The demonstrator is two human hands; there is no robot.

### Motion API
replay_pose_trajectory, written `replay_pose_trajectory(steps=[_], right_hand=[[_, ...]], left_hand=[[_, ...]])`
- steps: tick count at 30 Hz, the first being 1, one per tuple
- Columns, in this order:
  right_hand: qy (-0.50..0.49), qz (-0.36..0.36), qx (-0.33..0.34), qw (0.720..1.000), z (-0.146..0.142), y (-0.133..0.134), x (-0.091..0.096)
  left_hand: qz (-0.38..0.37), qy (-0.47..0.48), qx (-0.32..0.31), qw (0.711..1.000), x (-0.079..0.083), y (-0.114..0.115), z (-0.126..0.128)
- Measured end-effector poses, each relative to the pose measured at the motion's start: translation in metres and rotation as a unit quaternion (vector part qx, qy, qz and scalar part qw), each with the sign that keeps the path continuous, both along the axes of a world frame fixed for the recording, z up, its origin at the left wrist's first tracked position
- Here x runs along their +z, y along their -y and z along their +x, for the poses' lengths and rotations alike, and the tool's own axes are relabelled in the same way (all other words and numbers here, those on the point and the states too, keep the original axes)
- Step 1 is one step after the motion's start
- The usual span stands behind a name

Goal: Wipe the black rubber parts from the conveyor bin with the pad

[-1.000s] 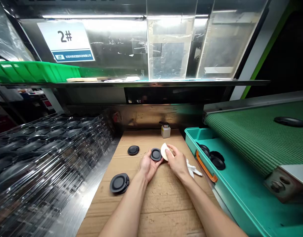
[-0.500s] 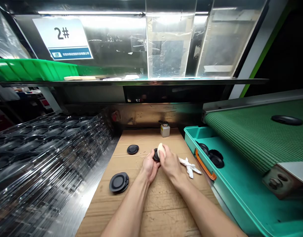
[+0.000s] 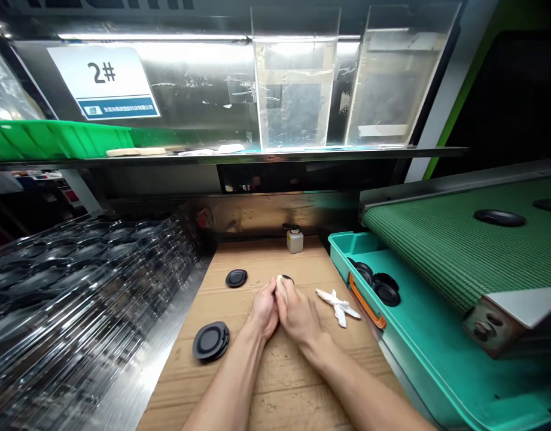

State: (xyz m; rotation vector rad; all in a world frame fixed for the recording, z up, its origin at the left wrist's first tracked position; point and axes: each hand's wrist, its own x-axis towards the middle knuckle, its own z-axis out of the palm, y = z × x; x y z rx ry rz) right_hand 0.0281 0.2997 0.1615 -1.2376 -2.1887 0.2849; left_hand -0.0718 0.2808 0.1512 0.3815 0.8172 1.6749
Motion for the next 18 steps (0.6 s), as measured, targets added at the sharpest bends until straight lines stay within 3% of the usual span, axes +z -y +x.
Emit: replay_pose_trajectory(steps=[5,8,13,18], right_hand=[[-0.149,-0.050,-0.096,0.983,0.013,-0.025,-0.004],[-0.231,-0.064,-0.091,0.967,0.019,-0.033,-0.009],[-0.242,-0.077,-0.065,0.965,0.018,-0.029,-0.014],[-0.224,-0.083,-0.060,0.969,0.020,-0.028,-0.012]], left_hand=[[-0.001,0.018,-0.021,1.000,0.003,-0.001,-0.007],[0.005,0.075,-0.044,0.996,0.011,0.002,-0.017],[0.041,0.168,-0.113,0.978,0.024,0.011,-0.026],[-0.003,0.233,-0.117,0.965,0.028,0.014,-0.023]])
